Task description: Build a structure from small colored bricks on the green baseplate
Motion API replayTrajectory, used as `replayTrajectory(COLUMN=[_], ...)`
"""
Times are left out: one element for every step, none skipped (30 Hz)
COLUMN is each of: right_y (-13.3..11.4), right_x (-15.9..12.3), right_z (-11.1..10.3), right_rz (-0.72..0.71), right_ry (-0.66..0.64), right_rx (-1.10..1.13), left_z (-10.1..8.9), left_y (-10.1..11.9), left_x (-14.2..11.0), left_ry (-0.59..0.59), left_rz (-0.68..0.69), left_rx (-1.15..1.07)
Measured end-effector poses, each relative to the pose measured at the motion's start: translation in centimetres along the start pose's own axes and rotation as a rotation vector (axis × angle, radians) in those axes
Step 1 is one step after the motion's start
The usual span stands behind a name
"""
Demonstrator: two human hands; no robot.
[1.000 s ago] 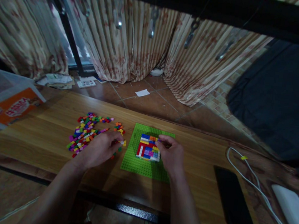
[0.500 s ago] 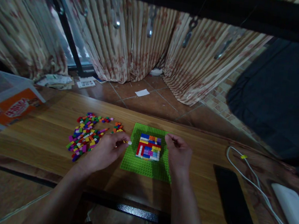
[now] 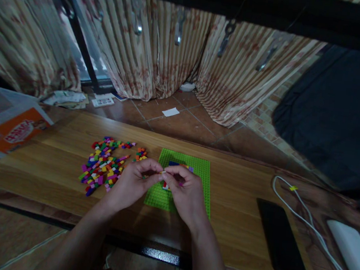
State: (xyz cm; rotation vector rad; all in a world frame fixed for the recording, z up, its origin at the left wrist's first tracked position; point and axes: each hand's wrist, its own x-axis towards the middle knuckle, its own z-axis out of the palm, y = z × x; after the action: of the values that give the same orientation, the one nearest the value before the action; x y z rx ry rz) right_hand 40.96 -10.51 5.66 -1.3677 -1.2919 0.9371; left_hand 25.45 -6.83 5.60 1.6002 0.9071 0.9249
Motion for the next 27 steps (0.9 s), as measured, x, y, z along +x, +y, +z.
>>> replayTrajectory(right_y=[0.0,0.0,-0.1,-0.1,-0.2,-0.3,-0.4,-0.5,-0.5,-0.6,-0.6,-0.6,-0.5,-0.3,0.0,0.3,0.7,1.1,1.5,1.9,2.2,2.5,2.7,2.9,3.0,3.1,3.1], right_x=[0.0,-0.1,-0.1,-0.2,-0.3,-0.4,-0.4,-0.5,-0.5,-0.5,-0.4,-0.2,-0.1,0.1,0.3,0.5,0.6,0.7,0.7,0.8,0.8,0.8,0.8,0.9,1.0,1.1,1.2], right_z=[-0.1,-0.2,-0.2,-0.3,-0.3,-0.4,-0.4,-0.4,-0.5,-0.7,-1.0,-1.4,-1.9,-2.5,-3.2,-3.9,-4.6,-5.2,-5.6,-5.9,-6.1,-6.1,-6.0,-5.9,-5.7,-5.6,-5.4], right_rz=[0.005,0.012,0.019,0.027,0.033,0.038,0.045,0.053,0.064,0.08,0.096,0.107,0.11,0.105,0.094,0.08,0.068,0.062,0.061,0.06,0.058,0.054,0.05,0.044,0.04,0.037,0.037], right_ry=[-0.004,-0.008,-0.012,-0.015,-0.019,-0.021,-0.023,-0.024,-0.02,-0.008,0.021,0.067,0.127,0.197,0.265,0.328,0.375,0.401,0.405,0.394,0.37,0.342,0.316,0.299,0.284,0.267,0.248], right_rx=[-0.006,-0.012,-0.018,-0.022,-0.022,-0.012,0.009,0.043,0.088,0.139,0.187,0.224,0.238,0.222,0.175,0.1,0.006,-0.092,-0.179,-0.242,-0.283,-0.306,-0.317,-0.324,-0.332,-0.343,-0.354], left_z=[0.0,0.0,0.0,0.1,0.1,0.2,0.2,0.3,0.3,0.3,0.3,0.3,0.2,0.0,-0.2,-0.4,-0.6,-0.8,-1.0,-1.2,-1.3,-1.3,-1.4,-1.4,-1.4,-1.4,-1.4], left_y=[0.1,0.1,0.2,0.3,0.4,0.6,0.7,0.7,0.8,0.8,0.7,0.6,0.5,0.3,0.2,0.0,-0.1,-0.2,-0.2,-0.3,-0.3,-0.3,-0.3,-0.3,-0.2,-0.2,-0.2], left_x=[0.0,0.0,-0.1,-0.1,-0.2,-0.3,-0.3,-0.3,-0.4,-0.4,-0.3,-0.3,-0.2,-0.2,-0.1,-0.1,-0.1,-0.1,-0.1,-0.2,-0.3,-0.3,-0.4,-0.4,-0.4,-0.5,-0.4], left_ry=[0.0,-0.002,-0.006,-0.009,-0.009,-0.008,-0.008,-0.011,-0.016,-0.023,-0.027,-0.028,-0.025,-0.02,-0.016,-0.014,-0.017,-0.025,-0.035,-0.049,-0.063,-0.076,-0.088,-0.097,-0.105,-0.11,-0.112], left_rz=[0.001,0.004,0.009,0.014,0.02,0.026,0.032,0.038,0.046,0.053,0.058,0.06,0.057,0.052,0.047,0.045,0.047,0.051,0.054,0.056,0.056,0.053,0.049,0.047,0.045,0.044,0.043], left_rx=[-0.003,-0.002,0.002,0.006,0.009,0.011,0.009,0.002,-0.008,-0.019,-0.025,-0.021,-0.003,0.03,0.076,0.131,0.193,0.261,0.333,0.404,0.47,0.526,0.569,0.6,0.62,0.634,0.645])
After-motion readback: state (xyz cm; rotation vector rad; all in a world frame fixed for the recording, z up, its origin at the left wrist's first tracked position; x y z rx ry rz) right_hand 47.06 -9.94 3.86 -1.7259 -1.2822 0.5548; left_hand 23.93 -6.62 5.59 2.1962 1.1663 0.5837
